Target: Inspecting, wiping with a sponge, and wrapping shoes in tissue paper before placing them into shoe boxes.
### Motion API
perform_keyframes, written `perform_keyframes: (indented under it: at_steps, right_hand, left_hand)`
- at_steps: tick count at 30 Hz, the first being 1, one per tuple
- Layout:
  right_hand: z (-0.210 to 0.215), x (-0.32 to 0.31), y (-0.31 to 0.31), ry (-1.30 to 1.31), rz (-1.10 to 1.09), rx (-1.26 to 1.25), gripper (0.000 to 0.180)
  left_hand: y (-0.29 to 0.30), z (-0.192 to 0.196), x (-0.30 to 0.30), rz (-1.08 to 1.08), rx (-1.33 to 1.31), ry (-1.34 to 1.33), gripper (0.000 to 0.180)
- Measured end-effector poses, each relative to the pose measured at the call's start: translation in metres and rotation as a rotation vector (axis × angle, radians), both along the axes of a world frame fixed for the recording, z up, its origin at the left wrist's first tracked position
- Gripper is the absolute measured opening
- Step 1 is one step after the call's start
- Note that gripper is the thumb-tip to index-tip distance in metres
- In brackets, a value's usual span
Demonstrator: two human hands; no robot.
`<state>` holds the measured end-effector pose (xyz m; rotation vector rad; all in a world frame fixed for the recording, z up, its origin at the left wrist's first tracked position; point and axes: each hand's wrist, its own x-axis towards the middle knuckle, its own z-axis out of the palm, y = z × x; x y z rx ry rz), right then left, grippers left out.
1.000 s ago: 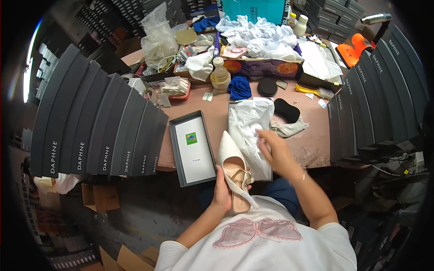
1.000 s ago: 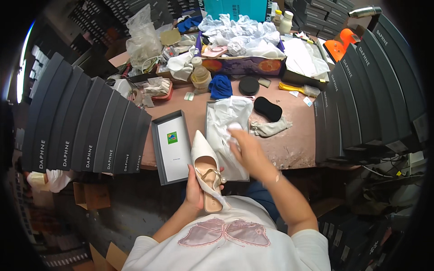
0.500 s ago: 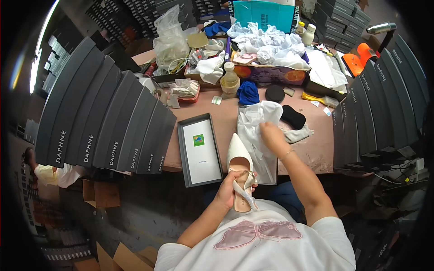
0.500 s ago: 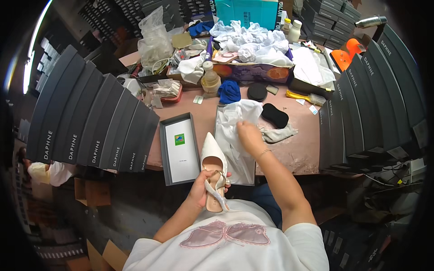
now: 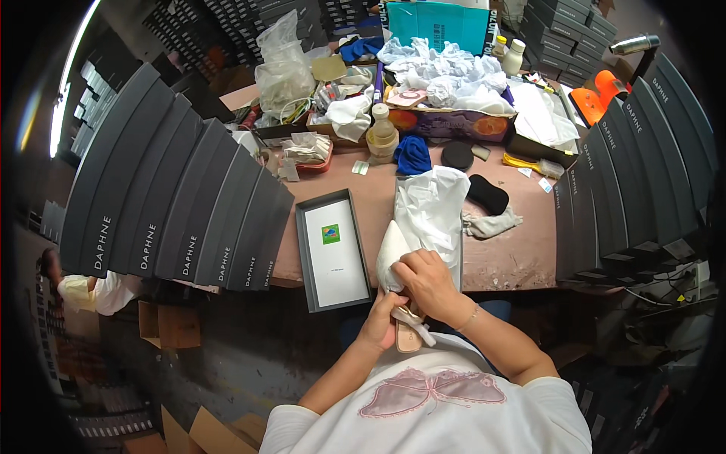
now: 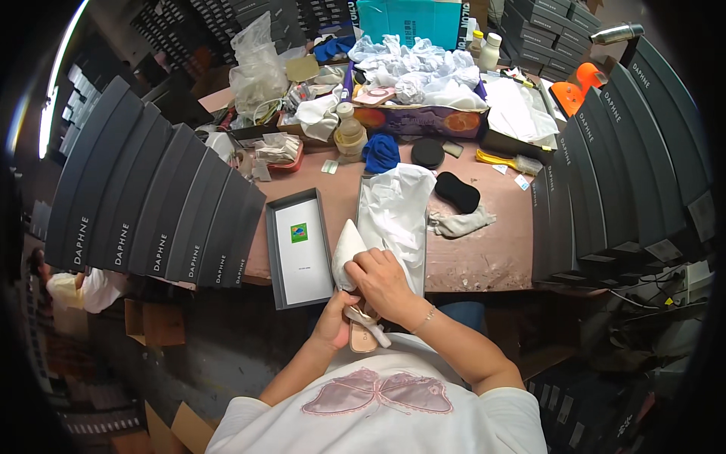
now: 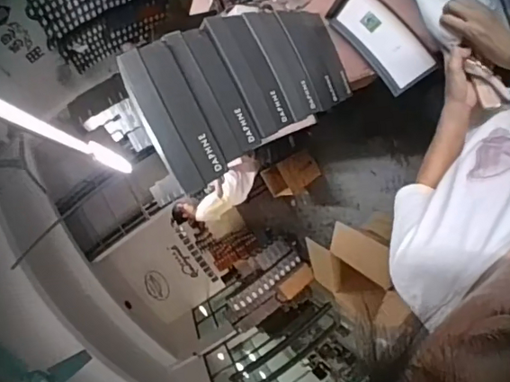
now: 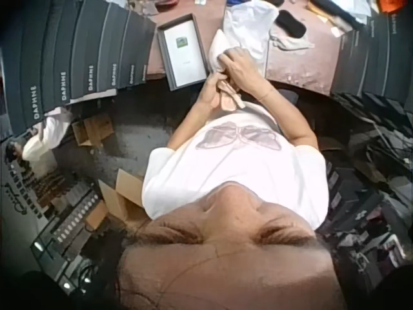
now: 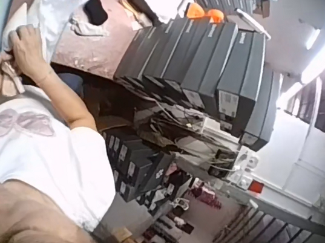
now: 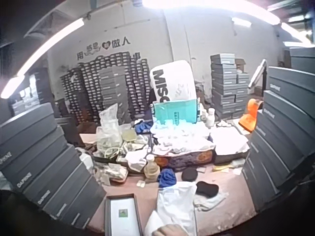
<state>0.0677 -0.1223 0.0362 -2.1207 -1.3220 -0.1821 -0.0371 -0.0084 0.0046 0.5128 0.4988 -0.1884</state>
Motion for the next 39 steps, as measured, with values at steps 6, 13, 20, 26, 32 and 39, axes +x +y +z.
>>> perform_keyframes:
  at_steps: [6, 13, 20, 26, 32, 39]
  right_hand:
    - [0.006, 0.001, -0.015, 0.110, 0.113, 0.064, 0.027]
    - [-0.012, 0.018, -0.001, 0.454, -0.129, 0.315, 0.047]
    - [0.013, 0.053, 0.015, 0.657, 0.131, 0.252, 0.061]
    - [0.011, 0.013, -0.042, 1.215, 0.236, 0.314, 0.061]
    - [0.014, -0.042, -0.025, 0.980, 0.222, 0.278, 0.028]
    - [0.016, -0.045, -0.026, 0.945, 0.291, 0.237, 0.022]
  left_hand:
    - [0.003, 0.001, -0.003, -0.035, 0.083, -0.024, 0.050]
    - [-0.010, -0.005, 0.001, -0.101, 0.094, -0.053, 0.043]
    - [0.003, 0.030, 0.029, -0.096, -0.041, 0.081, 0.046]
    - [0.042, 0.017, 0.037, 0.007, -0.400, -0.431, 0.079]
    - [0.040, -0.017, 0.031, -0.117, -0.462, -0.312, 0.080]
    - [0.035, -0.021, 0.023, -0.097, -0.758, -0.406, 0.065]
